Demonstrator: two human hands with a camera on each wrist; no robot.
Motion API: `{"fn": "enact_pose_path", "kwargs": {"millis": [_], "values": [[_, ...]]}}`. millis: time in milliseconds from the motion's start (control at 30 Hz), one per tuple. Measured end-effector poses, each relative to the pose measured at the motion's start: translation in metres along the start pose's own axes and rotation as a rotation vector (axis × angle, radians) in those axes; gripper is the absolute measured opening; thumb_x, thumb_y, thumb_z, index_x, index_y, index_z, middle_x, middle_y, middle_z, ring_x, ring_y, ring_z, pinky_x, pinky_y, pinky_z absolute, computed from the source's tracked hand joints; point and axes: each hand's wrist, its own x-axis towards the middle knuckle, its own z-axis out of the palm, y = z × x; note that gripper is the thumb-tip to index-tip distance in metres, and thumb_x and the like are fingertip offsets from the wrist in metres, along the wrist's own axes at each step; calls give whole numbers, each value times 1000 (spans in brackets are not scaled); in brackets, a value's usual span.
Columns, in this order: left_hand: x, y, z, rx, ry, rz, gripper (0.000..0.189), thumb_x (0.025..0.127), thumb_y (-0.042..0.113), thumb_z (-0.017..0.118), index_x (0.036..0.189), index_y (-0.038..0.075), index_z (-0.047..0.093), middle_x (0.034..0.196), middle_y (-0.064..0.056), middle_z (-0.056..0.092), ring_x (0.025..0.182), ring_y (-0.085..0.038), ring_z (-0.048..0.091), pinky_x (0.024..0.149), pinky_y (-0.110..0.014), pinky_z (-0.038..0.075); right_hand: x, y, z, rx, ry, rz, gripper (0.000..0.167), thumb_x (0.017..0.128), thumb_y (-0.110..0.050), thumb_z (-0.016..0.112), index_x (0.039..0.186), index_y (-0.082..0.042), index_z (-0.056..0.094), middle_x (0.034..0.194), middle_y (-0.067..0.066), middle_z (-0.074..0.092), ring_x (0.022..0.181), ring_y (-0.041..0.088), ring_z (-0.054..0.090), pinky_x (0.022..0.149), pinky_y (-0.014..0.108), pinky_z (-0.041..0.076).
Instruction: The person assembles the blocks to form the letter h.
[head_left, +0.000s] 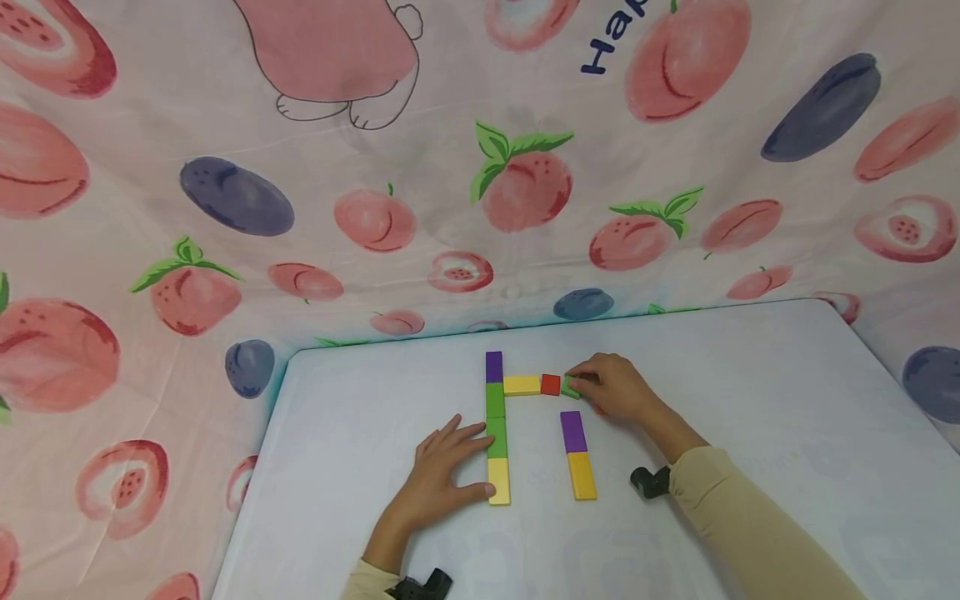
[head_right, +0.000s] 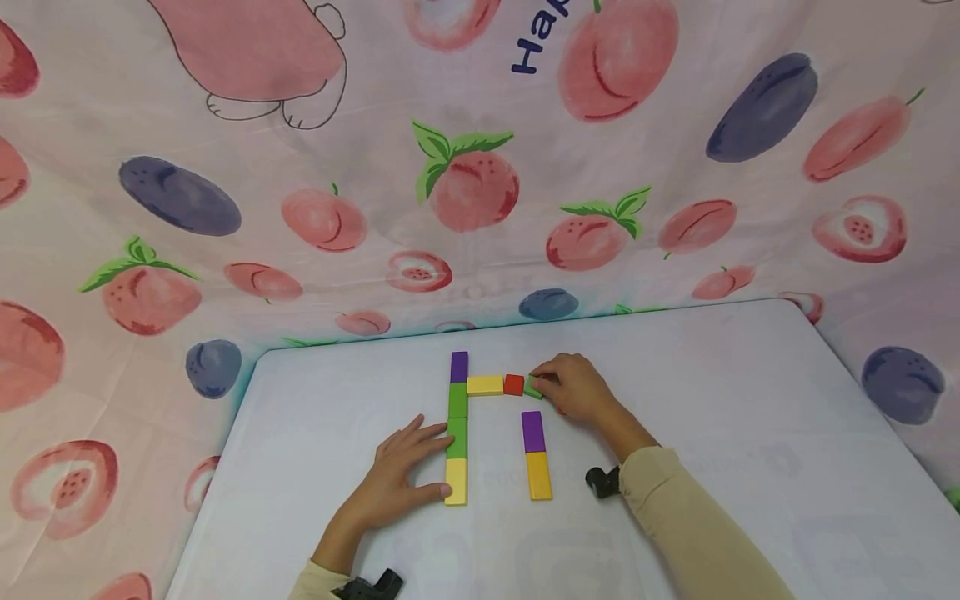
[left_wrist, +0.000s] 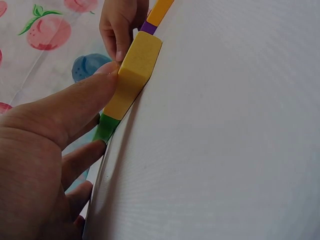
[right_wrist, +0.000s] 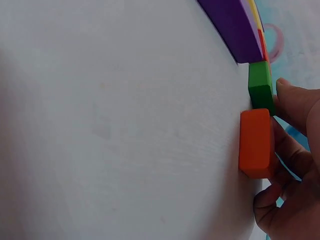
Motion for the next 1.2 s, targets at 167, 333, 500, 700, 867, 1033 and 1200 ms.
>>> {"fn": "enact_pose_path", "kwargs": {"millis": [167,333,500,700,867,1033,1200], "values": [[0,0,0,-5,5,4,67,85,51,78,145,29,58,158,5,48,157,-31,22,119,-65,17,-2,1,-6,23,-7,48,24,96,-28,71,114,-13,77,105,3,73,101,24,63,92,47,54],[0,0,0,1,6,4,68,85,51,78,146,29,58,158,5,48,158,-31,22,120,-65,17,-3,3,-9,32,-25,46,22,93,-27,74,110,-13,78,100,2,72,96,22,61,88,43,53],[0,0,0,2,4,-6,68,85,52,78,146,30,57,158,6,47,158,-31,21,119,-66,16,-3,5,-9,26,-26,15,22,92,-25,73,109,-13,78,98,1,72,94,21,60,86,41,52],[1,-1,1,2,-1,-7,68,85,52,77,146,31,57,159,6,46,158,-31,21,119,-65,16,-4,6,-7,40,-29,19,22,92,-26,75,110,-14,78,99,1,72,95,21,60,87,41,52],[1,0,0,-3,-5,-11,67,85,52,78,146,30,57,159,6,47,158,-30,21,120,-65,15,-3,6,-6,41,-30,10,22,92,-27,75,110,-14,78,99,0,72,95,21,60,87,41,51],[1,0,-1,-10,-5,-19,67,85,51,78,145,29,58,158,5,48,158,-30,21,120,-65,15,-4,6,-7,40,-35,5,22,92,-26,75,110,-14,78,99,0,72,95,20,60,87,41,51],[1,1,0,-11,2,-9,66,86,50,78,145,29,58,158,5,48,158,-31,22,120,-65,16,-4,6,-8,40,-39,1,22,92,-25,75,110,-14,78,98,0,71,95,20,60,87,40,51]]}}
